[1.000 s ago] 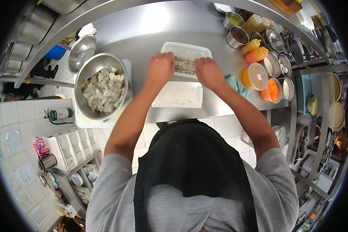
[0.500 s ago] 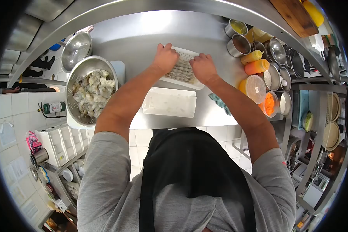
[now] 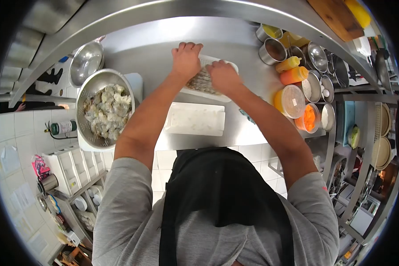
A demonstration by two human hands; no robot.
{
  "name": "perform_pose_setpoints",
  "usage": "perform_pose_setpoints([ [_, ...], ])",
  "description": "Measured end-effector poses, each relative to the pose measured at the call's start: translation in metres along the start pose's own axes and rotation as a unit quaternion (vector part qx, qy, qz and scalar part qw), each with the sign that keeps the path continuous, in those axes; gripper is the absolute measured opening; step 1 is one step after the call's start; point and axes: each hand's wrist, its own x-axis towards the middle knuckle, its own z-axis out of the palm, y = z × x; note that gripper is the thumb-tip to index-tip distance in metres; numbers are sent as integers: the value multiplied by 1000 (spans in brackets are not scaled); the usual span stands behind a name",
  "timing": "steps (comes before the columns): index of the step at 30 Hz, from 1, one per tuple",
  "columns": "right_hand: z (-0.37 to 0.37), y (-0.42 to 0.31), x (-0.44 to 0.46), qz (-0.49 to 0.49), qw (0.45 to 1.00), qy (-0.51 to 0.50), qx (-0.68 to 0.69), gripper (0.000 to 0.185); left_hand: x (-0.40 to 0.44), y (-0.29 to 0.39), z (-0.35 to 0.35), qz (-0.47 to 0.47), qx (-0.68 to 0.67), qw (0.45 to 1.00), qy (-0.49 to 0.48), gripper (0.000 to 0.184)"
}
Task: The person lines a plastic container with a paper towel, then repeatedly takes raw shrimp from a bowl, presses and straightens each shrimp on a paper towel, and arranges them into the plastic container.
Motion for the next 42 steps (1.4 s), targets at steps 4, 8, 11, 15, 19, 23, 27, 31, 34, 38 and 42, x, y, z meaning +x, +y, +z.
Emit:
perform_pose_setpoints([
  [4,24,-12,13,1,999,-53,13,34,10,4,-3,-61,3,985,-160,40],
  [8,-25,-10,-2,50,987,-2,151,42,-2,-12,-1,-133,-25,985,-103,30],
  [11,-39,28,-35,99,956,128,244,49,-21,-38,9,-191,-69,978,-50,23],
  [15,-33,61,-79,230,921,114,292,57,-72,-21,-11,-302,-139,940,-76,30],
  [19,-7,28,-108,345,862,89,360,82,-140,24,-30,-263,-227,917,-197,43],
  [23,37,8,-108,417,785,106,446,97,-177,49,-102,-225,-361,870,-248,42],
  [27,69,-3,-75,410,726,133,535,84,-179,34,-173,-227,-551,779,-195,35],
  [31,62,5,-52,349,771,92,524,73,-162,-23,-271,-258,-515,814,81,34],
  [34,41,22,-40,275,819,44,501,73,-162,-79,-312,-303,-403,834,226,35],
  [38,39,44,-18,161,876,-24,454,80,-187,-139,-301,-294,-207,919,162,31],
  [42,41,50,-3,119,952,24,281,85,-186,-148,-286,-273,-105,943,155,28],
])
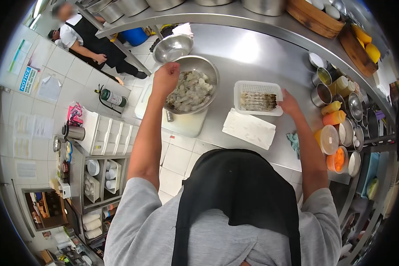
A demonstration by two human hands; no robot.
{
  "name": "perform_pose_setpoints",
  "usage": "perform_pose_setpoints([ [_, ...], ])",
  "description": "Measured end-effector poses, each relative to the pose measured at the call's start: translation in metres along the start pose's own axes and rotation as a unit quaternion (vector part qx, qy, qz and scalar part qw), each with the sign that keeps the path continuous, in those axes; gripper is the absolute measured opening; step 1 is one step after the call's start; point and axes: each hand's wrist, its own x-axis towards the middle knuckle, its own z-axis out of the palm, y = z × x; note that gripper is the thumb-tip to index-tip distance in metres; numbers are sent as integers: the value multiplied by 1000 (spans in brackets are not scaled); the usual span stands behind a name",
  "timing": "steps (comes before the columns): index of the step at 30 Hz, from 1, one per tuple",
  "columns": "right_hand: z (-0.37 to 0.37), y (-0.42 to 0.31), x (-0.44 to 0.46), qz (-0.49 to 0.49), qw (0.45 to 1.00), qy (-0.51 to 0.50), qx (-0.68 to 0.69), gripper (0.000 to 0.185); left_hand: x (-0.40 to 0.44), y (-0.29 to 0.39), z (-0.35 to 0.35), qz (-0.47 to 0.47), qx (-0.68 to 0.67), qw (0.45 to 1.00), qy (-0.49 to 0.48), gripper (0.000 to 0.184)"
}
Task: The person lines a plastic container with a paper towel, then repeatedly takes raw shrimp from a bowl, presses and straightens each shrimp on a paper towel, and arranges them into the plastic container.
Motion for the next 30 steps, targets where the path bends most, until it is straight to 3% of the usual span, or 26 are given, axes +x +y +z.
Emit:
perform_pose_setpoints([
  [4,-15,-19,-29,28,994,101,33,83,-12,20,8,47,110,985,-125,29],
  [7,-13,-16,-55,38,986,108,122,77,-38,38,16,199,202,925,-253,33],
  [11,-3,7,-80,-17,979,125,161,67,-51,43,26,182,242,913,-272,30],
  [16,-7,-24,-106,30,982,89,167,63,-50,44,29,211,234,908,-277,31],
  [18,-12,-35,-115,25,984,72,160,62,-58,36,35,235,166,921,-263,24],
  [20,-13,-49,-120,0,987,60,149,60,-55,30,34,247,127,919,-279,22],
  [22,4,-27,-116,-94,985,111,97,59,-53,19,41,257,103,926,-258,19],
  [27,-8,-69,-130,3,983,67,174,60,-68,25,35,263,117,942,-173,18],
  [30,-1,-66,-130,-4,981,45,187,59,-64,19,39,277,124,932,-196,16],
])
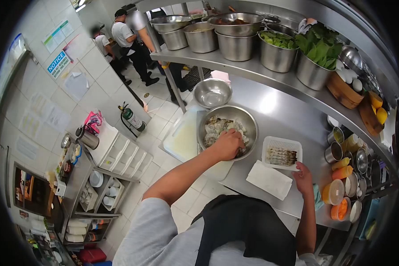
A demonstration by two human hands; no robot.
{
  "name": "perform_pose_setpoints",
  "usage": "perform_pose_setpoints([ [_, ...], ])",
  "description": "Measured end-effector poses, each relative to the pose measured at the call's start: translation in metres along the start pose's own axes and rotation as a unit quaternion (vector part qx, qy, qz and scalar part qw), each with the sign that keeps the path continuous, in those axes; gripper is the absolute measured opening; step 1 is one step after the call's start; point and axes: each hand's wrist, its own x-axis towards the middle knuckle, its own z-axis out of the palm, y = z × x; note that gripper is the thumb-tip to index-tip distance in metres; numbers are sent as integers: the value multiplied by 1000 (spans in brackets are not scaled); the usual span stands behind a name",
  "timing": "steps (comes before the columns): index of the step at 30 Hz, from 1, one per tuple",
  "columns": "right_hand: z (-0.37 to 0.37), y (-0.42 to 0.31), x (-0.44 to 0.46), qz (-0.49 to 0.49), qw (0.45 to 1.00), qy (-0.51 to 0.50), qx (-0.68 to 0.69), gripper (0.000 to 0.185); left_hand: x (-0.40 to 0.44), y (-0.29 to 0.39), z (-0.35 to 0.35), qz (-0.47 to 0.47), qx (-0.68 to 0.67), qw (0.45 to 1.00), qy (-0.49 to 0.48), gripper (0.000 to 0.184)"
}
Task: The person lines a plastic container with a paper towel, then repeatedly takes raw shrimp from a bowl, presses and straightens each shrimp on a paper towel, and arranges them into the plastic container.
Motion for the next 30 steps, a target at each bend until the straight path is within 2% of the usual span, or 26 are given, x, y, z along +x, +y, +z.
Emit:
perform_pose_setpoints([
  [3,12,2,-1,-51,998,-4,-24,58,3,-2,-3,-1,2,1000,-31,16],
  [6,15,-14,-5,-10,998,-28,-47,56,2,-4,-2,-44,-28,998,-29,15],
  [7,16,-27,-9,-32,998,-20,-40,54,0,-4,-3,-45,-28,998,-28,15],
  [12,24,-52,-22,-30,999,-30,-14,49,-5,-5,-4,-20,-35,999,4,13],
  [15,31,-66,-29,-25,999,-36,-18,47,1,1,-8,-30,-8,999,-37,15],
  [18,31,-74,-37,-2,999,-45,-13,45,3,4,-8,-25,-15,999,-34,15],
  [23,31,-67,-44,8,998,-54,22,41,2,-6,-6,-23,-48,999,6,8],
  [24,31,-65,-45,-5,999,-48,15,40,4,-8,-7,-20,-60,998,20,8],
  [27,29,-56,-54,-20,999,-45,9,40,2,-5,-18,-116,-206,972,10,11],
  [28,30,-52,-51,-17,999,-46,22,40,-4,-10,-11,-115,-218,967,56,16],
  [30,31,-49,-52,-11,998,-53,37,40,-12,-19,1,-182,-352,910,124,16],
])
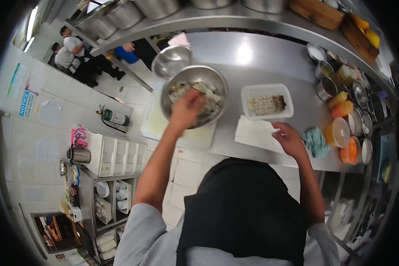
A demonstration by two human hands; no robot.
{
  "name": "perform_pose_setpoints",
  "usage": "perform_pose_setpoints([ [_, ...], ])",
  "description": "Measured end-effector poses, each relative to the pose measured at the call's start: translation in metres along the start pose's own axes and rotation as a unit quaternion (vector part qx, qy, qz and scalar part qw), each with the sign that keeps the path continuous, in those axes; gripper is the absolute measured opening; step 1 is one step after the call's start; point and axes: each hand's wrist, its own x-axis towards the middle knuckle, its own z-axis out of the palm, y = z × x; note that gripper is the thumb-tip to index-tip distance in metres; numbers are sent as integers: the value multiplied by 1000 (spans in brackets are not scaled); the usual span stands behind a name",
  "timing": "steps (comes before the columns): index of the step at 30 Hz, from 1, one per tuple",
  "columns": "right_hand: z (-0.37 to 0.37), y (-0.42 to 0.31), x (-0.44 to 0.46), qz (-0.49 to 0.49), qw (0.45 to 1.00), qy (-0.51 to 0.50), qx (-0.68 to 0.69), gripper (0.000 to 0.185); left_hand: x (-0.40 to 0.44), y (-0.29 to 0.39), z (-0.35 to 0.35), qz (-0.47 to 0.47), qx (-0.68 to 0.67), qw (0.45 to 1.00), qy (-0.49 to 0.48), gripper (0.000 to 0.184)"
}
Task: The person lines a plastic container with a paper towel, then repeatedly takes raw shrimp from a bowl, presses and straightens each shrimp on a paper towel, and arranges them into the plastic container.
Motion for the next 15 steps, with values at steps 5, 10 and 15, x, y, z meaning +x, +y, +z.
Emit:
perform_pose_setpoints([
  [5,13,-29,8,7,998,-51,25,46,7,48,-11,9,-133,990,35,15],
  [10,34,-95,22,-111,991,14,70,67,11,126,9,25,-166,986,4,12],
  [15,51,-127,34,-240,955,112,134,51,0,134,78,-141,-461,874,-60,21],
])
